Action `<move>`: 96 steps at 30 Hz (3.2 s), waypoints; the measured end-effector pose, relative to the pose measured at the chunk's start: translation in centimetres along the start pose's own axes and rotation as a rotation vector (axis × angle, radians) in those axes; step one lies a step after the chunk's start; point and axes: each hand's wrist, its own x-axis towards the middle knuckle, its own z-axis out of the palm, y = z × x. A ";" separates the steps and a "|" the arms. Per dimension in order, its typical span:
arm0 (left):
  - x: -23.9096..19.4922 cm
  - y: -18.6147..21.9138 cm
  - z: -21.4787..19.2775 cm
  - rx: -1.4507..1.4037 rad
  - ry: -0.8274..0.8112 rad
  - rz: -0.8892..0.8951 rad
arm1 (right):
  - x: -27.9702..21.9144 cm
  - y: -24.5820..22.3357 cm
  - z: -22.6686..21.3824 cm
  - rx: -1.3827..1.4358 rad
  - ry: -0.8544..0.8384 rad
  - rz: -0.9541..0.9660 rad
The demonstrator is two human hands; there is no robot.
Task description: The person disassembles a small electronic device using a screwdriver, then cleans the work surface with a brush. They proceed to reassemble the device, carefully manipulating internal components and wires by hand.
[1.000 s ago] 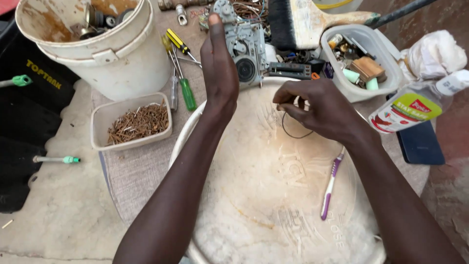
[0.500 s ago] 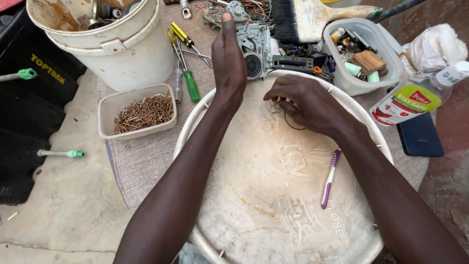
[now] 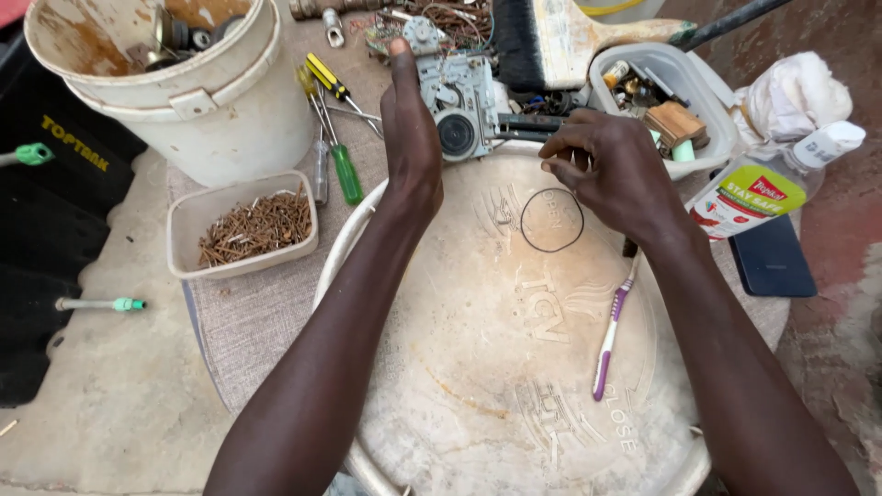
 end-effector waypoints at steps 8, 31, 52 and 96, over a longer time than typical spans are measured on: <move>-1.8 0.5 1.0 0.021 -0.043 -0.102 | 0.0 -2.1 -0.3 0.069 0.196 -0.170; -1.8 -0.1 1.9 -0.297 -0.035 -0.146 | -0.1 -3.0 -0.9 0.086 0.431 -0.227; -2.0 -2.3 1.7 -0.758 -0.484 0.054 | -0.6 -4.6 -1.3 0.162 0.516 -0.314; 0.9 -5.4 -2.1 -0.012 -0.193 0.047 | 24.4 -2.4 20.0 -0.151 -0.291 0.201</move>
